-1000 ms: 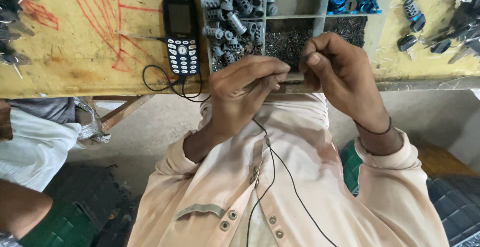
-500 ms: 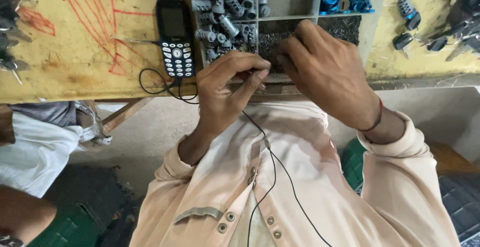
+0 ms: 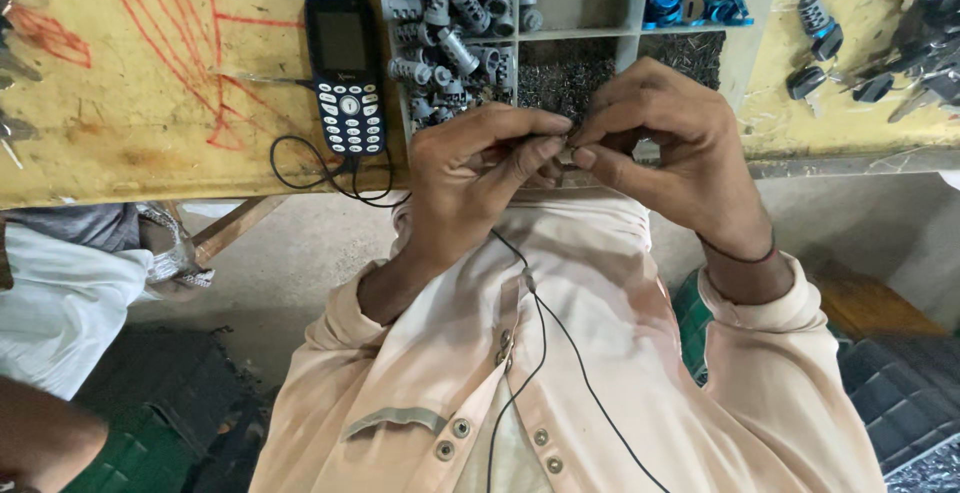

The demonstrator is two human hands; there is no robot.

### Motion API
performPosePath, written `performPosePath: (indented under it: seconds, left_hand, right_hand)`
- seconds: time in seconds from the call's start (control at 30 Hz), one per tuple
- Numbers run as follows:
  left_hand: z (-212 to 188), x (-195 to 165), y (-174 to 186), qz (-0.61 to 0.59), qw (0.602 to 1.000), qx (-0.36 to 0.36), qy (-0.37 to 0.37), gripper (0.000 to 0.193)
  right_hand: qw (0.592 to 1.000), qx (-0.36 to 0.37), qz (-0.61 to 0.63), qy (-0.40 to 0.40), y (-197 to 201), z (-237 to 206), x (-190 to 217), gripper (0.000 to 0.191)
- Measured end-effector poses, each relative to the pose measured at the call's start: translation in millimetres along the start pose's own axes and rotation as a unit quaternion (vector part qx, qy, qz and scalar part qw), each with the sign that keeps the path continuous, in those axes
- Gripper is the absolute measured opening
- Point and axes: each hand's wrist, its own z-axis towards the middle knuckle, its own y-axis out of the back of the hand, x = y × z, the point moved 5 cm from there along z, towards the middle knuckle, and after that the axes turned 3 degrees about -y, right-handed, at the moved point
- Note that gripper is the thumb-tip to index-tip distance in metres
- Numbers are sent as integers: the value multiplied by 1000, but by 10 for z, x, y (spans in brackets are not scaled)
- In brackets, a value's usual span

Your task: The person sits at a workbench and assembles small plastic and metal components by hand. They pick parts from a compartment tray, fit a small blue piece into a larger housing, press the pieces together, and place finished assemblies back toward the tray, repeating the cycle.

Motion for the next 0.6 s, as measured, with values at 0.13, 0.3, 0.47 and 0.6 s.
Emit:
performPosePath:
  seconds: [0.13, 0.3, 0.47, 0.6]
  left_hand:
    - [-12, 1, 16, -3, 1000, 27, -16, 13]
    - [1, -56, 50, 10, 994, 105, -39, 19]
    - [-26, -278, 61, 151, 971, 141, -121, 25]
    - [-100, -330, -39, 311, 937, 77, -137, 28]
  right_hand:
    - [999, 48, 0, 2, 21, -4, -17, 18]
    - [994, 101, 32, -21, 2, 32, -1, 20]
    - [993, 78, -85, -2, -31, -37, 137, 22]
    - [976, 0, -207, 64, -77, -130, 347, 20]
